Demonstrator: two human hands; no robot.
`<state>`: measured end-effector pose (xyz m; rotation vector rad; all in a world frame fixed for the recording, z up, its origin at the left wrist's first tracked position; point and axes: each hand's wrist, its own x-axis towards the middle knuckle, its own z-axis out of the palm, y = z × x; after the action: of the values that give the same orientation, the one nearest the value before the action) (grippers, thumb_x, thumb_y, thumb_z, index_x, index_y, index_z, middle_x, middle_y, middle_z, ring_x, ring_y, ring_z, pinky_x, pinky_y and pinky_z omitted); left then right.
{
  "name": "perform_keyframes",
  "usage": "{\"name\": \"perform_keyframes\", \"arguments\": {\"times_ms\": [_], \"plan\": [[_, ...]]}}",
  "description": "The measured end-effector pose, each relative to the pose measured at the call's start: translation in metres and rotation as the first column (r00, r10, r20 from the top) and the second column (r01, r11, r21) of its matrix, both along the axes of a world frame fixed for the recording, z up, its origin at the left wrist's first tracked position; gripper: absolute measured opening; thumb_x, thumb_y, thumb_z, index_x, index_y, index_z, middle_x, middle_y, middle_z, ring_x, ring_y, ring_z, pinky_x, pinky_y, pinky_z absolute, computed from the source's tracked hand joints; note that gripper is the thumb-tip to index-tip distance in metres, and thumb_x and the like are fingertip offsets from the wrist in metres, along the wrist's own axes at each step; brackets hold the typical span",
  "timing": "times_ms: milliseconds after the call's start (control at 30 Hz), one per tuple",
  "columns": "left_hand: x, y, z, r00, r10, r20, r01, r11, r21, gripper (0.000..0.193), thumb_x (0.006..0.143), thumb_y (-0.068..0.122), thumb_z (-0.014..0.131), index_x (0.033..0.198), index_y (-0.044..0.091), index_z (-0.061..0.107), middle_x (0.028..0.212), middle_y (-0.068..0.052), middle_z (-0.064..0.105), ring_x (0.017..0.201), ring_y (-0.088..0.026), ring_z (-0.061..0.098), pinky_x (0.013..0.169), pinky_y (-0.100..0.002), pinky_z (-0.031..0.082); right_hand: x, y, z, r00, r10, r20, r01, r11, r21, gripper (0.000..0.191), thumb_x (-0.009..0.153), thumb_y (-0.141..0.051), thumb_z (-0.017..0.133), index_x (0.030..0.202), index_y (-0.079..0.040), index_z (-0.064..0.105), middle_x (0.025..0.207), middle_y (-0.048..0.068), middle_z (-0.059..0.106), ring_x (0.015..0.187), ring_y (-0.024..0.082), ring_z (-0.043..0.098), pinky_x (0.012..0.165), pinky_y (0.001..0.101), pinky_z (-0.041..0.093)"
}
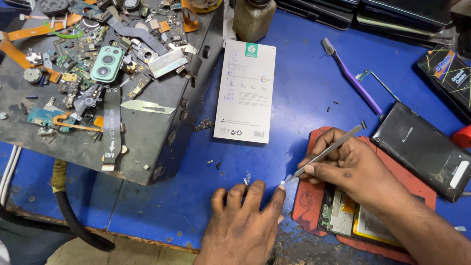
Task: The person pries open the back cover of a tablet using a metal pry tool, then works on the internal battery and board with tweezers, briefly powers the tablet on to check the screen, and continues peeling adhesive and separating the cover from the chassis by hand.
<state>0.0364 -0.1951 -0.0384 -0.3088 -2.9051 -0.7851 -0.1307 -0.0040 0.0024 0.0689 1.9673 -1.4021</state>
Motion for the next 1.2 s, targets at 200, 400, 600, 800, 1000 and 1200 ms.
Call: {"name": "perform_keyframes", "arguments": {"times_ms": [200,400,600,800,1000,1200], "plan": [[0.002,-0.002,0.004,1.0,-0.003,0.012,0.003,0.999,0.032,0.049,0.086,0.031,0.069,0.131,0.01,0.066,0.125,-0.018,0.053,0.113,-0.033,0.043,0.094,-0.06,0.031,0.003,0.009,-0.002,0.999,-0.038,0.002,0.038,0.992,-0.118,0.019,0.087,0.005,0.064,0.099,-0.002,0.051,0.093,0.019,0.077,0.09,0.025,0.079,0.083,0.0378,0.066],[0.002,0.0,0.005,0.999,-0.002,0.05,0.0,1.0,0.031,0.05,0.086,0.032,0.068,0.132,0.012,0.066,0.125,-0.018,0.052,0.113,-0.034,0.043,0.093,-0.061,0.03,0.003,0.014,-0.003,0.999,0.026,-0.047,-0.029,0.997,-0.071,0.021,0.086,0.005,0.065,0.101,-0.003,0.052,0.098,0.018,0.078,0.094,0.022,0.078,0.083,0.034,0.065],[0.0,0.005,0.0,0.999,0.025,0.035,-0.024,0.999,-0.035,0.048,0.092,0.035,0.064,0.136,0.015,0.064,0.125,-0.018,0.051,0.112,-0.034,0.041,0.093,-0.061,0.028,0.001,0.005,0.0,0.999,0.032,-0.033,-0.033,0.999,-0.022,0.024,0.085,0.004,0.066,0.104,-0.004,0.053,0.098,0.015,0.077,0.092,0.018,0.076,0.081,0.0314,0.064],[0.0,0.006,-0.003,0.999,0.045,0.007,-0.044,0.994,-0.095,0.047,0.093,0.038,0.061,0.136,0.019,0.063,0.125,-0.016,0.051,0.113,-0.033,0.04,0.093,-0.06,0.026,-0.003,-0.001,0.005,0.999,0.038,0.007,-0.039,0.998,0.056,0.022,0.085,0.002,0.067,0.102,-0.003,0.054,0.093,0.014,0.078,0.086,0.018,0.077,0.075,0.0301,0.065],[0.001,0.006,-0.004,0.998,0.056,-0.008,-0.057,0.994,-0.099,0.047,0.091,0.038,0.062,0.135,0.021,0.064,0.125,-0.015,0.051,0.114,-0.033,0.041,0.093,-0.059,0.026,-0.005,-0.003,0.005,0.997,0.078,0.004,-0.078,0.996,0.039,0.02,0.086,0.001,0.067,0.101,-0.002,0.053,0.089,0.015,0.079,0.083,0.018,0.078,0.07,0.0293,0.064],[-0.001,0.006,-0.004,0.999,0.045,0.029,-0.043,0.997,-0.065,0.047,0.088,0.036,0.065,0.132,0.019,0.066,0.123,-0.017,0.052,0.114,-0.035,0.042,0.094,-0.063,0.026,-0.004,-0.001,0.003,0.998,0.061,0.011,-0.061,0.998,0.021,0.019,0.086,0.001,0.065,0.101,-0.002,0.053,0.088,0.016,0.078,0.083,0.02,0.079,0.07,0.0299,0.065]]}}
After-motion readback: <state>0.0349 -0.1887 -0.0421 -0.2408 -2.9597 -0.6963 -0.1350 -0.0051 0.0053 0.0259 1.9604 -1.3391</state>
